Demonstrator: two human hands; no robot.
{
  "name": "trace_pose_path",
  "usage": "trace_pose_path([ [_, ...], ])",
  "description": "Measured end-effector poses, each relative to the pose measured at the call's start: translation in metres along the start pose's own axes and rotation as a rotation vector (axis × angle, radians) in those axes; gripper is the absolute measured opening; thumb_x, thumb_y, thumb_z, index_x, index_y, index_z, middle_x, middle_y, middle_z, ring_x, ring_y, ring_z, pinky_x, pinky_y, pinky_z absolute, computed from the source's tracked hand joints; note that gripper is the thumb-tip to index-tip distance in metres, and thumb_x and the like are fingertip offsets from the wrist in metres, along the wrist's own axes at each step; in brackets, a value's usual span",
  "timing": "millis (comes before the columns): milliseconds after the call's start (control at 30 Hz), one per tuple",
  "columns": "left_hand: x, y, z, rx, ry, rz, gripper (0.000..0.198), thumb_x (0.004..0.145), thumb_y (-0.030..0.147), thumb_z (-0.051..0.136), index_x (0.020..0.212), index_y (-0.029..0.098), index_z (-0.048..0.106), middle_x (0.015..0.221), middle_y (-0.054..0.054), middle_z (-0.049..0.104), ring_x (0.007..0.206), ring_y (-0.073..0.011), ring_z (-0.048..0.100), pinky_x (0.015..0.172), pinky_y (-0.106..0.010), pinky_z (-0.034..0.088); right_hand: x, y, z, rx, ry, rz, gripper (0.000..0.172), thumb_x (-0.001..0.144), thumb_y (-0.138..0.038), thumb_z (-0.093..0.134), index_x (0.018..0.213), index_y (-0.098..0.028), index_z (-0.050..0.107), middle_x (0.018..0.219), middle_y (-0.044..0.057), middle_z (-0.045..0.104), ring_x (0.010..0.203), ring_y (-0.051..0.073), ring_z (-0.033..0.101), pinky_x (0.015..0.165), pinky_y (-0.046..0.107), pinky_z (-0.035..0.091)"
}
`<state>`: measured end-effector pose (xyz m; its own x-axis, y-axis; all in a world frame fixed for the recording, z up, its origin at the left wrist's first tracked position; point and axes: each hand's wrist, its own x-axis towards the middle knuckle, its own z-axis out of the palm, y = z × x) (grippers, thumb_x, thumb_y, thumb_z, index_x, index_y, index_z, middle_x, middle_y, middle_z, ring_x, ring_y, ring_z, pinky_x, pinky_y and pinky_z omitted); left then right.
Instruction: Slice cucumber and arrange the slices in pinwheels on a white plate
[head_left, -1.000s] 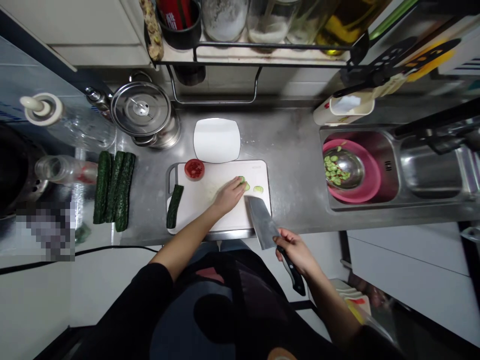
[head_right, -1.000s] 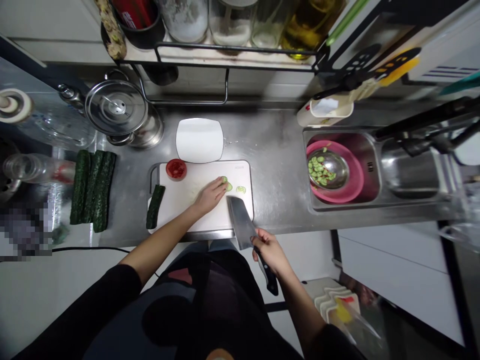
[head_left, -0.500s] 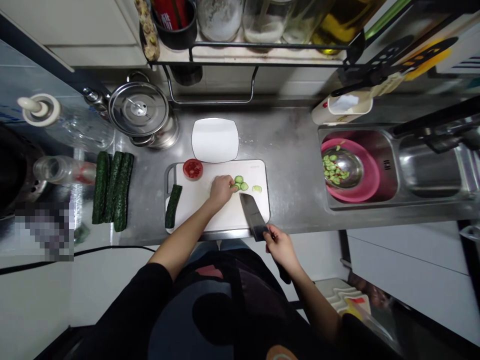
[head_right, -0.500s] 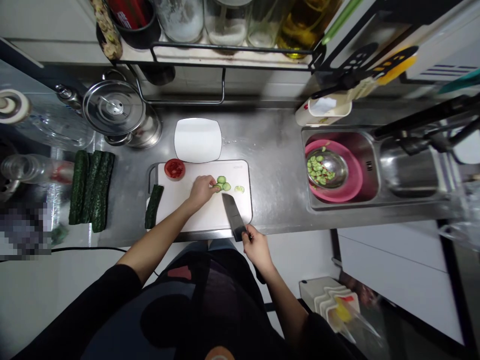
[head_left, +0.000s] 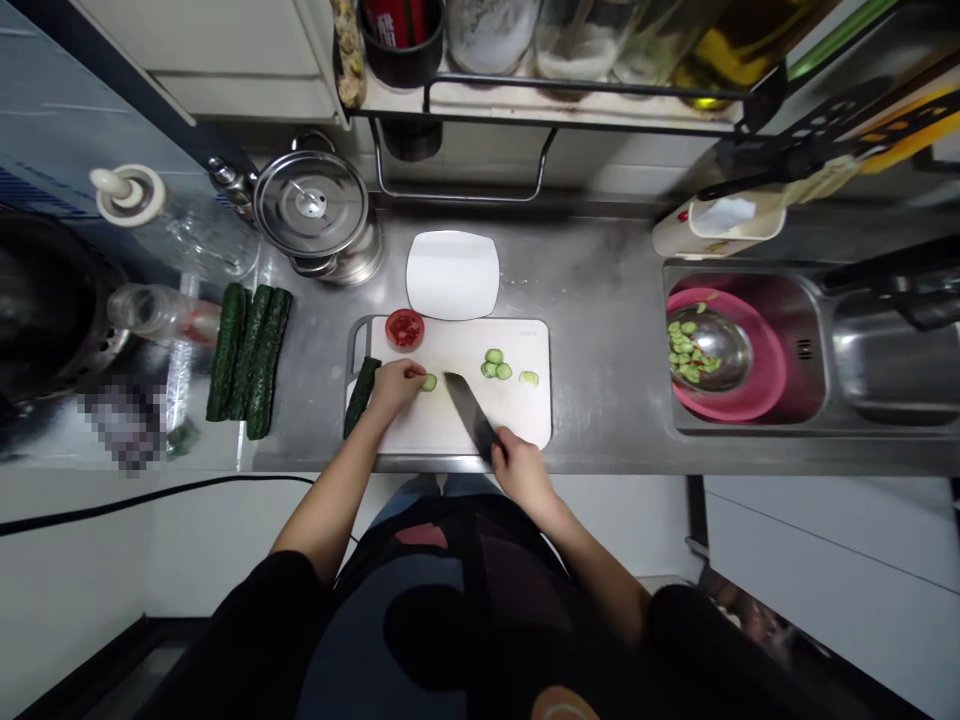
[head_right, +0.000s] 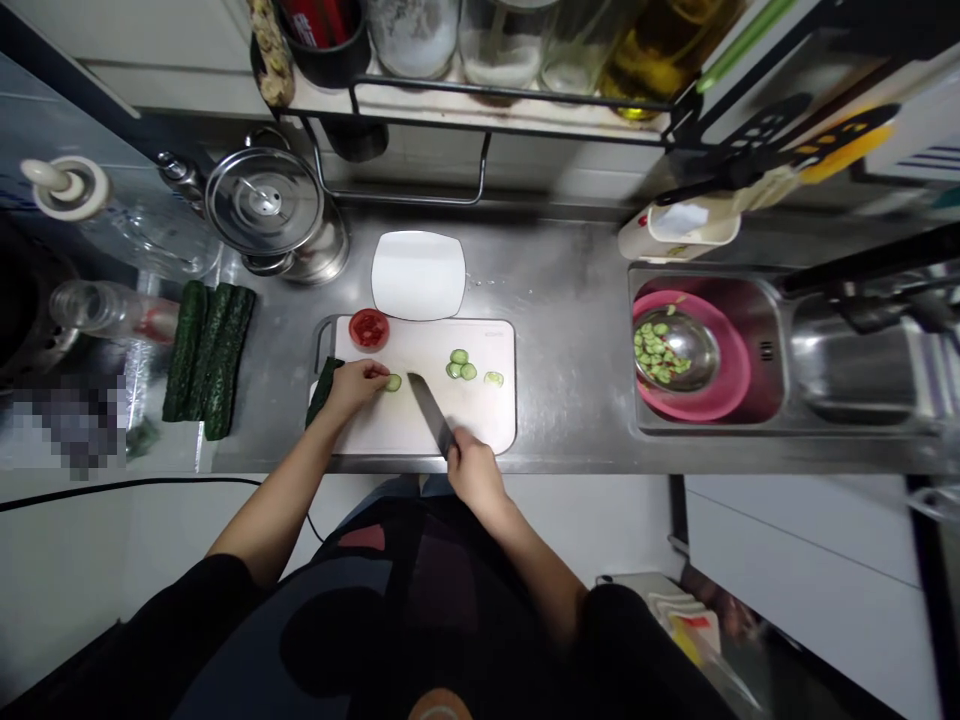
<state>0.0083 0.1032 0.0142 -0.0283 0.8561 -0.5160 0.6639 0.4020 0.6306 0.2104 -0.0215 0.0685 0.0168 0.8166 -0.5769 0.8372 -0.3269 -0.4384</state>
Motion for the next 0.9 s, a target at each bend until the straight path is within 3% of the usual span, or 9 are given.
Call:
trace_pose_path([
  [167, -0.006, -0.006, 0.010, 0.115, 0.100, 0.128, 0.013, 0.074, 0.013, 0.064, 0.084, 0.020, 0.069, 0.081, -0.002, 0.069, 0.076, -0.0170, 0.062, 0.075, -0.028, 0.048, 0.010, -0.026, -0.001, -0.210, -0.090, 0.027, 0.034, 0.091, -0.013, 0.036, 0.119, -0.013, 0.056, 0.104, 0.015, 0.068, 0.090, 0.022, 0.065, 0.076, 0.028, 0.044],
  [333, -0.023, -0.026, 0.025, 0.229, 0.224, 0.242, 0.022, 0.074, 0.020, 0.070, 0.095, 0.018, 0.065, 0.096, -0.008, 0.066, 0.097, -0.0243, 0.060, 0.091, -0.036, 0.046, 0.012, -0.037, -0.008, -0.270, -0.187, 0.036, 0.044, 0.089, -0.010, 0.038, 0.132, -0.016, 0.044, 0.114, 0.015, 0.066, 0.096, 0.023, 0.066, 0.076, 0.029, 0.045],
  [533, -0.033, -0.040, 0.040, 0.164, 0.295, 0.277, 0.016, 0.080, 0.019, 0.065, 0.096, 0.020, 0.065, 0.098, -0.008, 0.064, 0.099, -0.0246, 0.058, 0.093, -0.038, 0.045, 0.016, -0.048, -0.010, -0.321, -0.259, 0.046, 0.046, 0.088, -0.004, 0.034, 0.133, -0.015, 0.038, 0.103, 0.014, 0.069, 0.096, 0.022, 0.067, 0.073, 0.028, 0.046],
  [900, -0.029, -0.043, 0.041, 0.101, 0.309, 0.282, 0.022, 0.081, 0.021, 0.065, 0.102, 0.021, 0.070, 0.093, -0.006, 0.062, 0.094, -0.0214, 0.058, 0.088, -0.034, 0.045, 0.000, -0.071, -0.004, -0.411, -0.300, -0.005, 0.041, 0.092, -0.002, 0.031, 0.130, -0.015, 0.042, 0.103, 0.014, 0.069, 0.097, 0.020, 0.068, 0.074, 0.025, 0.049],
])
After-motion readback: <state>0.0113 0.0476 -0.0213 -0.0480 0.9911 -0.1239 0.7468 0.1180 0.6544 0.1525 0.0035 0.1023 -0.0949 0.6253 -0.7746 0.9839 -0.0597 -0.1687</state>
